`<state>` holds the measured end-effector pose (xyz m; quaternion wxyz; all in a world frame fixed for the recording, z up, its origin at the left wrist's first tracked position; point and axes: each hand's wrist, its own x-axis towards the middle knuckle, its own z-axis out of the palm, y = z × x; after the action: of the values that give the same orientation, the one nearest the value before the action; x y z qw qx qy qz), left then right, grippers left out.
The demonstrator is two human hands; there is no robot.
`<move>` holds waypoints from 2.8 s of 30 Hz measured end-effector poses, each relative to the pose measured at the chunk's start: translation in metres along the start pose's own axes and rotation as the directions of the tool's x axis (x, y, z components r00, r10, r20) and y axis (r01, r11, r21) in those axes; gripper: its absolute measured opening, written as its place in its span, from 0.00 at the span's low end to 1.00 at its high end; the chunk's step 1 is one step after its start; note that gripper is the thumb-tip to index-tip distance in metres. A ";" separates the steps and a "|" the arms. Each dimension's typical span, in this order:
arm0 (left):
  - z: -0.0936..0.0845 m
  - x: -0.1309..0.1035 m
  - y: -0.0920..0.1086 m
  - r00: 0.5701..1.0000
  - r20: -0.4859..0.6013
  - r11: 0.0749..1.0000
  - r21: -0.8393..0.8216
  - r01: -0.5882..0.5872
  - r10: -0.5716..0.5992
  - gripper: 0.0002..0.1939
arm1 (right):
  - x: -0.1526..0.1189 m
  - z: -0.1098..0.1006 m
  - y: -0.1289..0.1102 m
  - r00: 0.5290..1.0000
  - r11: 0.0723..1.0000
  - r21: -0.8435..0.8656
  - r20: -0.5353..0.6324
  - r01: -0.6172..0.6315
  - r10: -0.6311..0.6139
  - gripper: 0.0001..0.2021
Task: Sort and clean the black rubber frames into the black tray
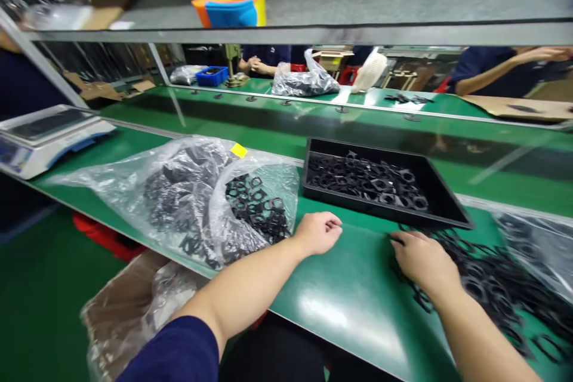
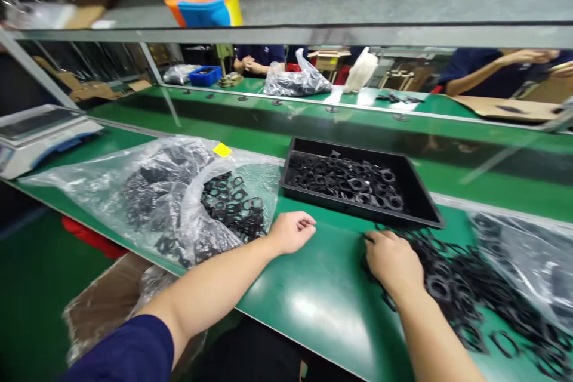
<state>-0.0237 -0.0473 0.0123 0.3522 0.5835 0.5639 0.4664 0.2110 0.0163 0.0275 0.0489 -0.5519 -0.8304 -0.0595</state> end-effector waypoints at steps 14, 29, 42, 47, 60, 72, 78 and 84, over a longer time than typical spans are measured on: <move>-0.001 0.002 -0.002 0.999 0.040 0.998 0.063 0.012 -0.015 0.12 | 0.009 -0.039 -0.034 0.964 0.942 0.275 -0.127 -0.191 0.233 0.11; -0.007 0.001 0.007 0.991 -0.083 0.988 0.117 -0.098 0.108 0.11 | -0.005 0.004 -0.093 0.978 0.059 0.989 0.125 -0.137 0.168 0.22; -0.007 -0.005 0.012 0.970 -0.138 0.969 0.171 -0.176 0.200 0.11 | -0.007 -0.007 -0.089 0.952 -0.263 0.932 0.285 -0.249 0.109 0.24; -0.037 -0.007 0.029 0.993 -0.054 0.869 0.490 -0.065 0.104 0.10 | -0.011 -0.004 -0.086 0.953 -0.285 0.925 0.289 -0.251 0.096 0.23; -0.128 -0.005 0.001 1.000 -0.010 0.435 0.900 0.017 -0.017 0.17 | -0.014 -0.008 -0.086 0.964 -0.329 0.923 0.244 -0.198 0.106 0.17; -0.115 0.001 0.005 0.993 0.111 0.417 0.905 -0.085 -0.040 0.20 | -0.013 -0.006 -0.083 0.969 -0.288 0.941 0.219 -0.178 0.115 0.13; -0.110 0.003 0.007 0.999 -0.027 0.482 0.876 0.005 0.037 0.09 | -0.013 -0.004 -0.082 0.970 -0.293 0.940 0.214 -0.173 0.117 0.13; -0.080 0.007 0.030 0.955 -0.255 0.802 0.597 0.034 0.150 0.11 | -0.010 -0.002 -0.082 0.969 -0.300 0.943 0.197 -0.145 0.149 0.14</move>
<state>-0.0898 -0.0530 0.0668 0.0504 0.6067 0.7085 0.3570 0.1397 -0.0247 0.0248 0.4770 -0.3907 -0.4700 0.6316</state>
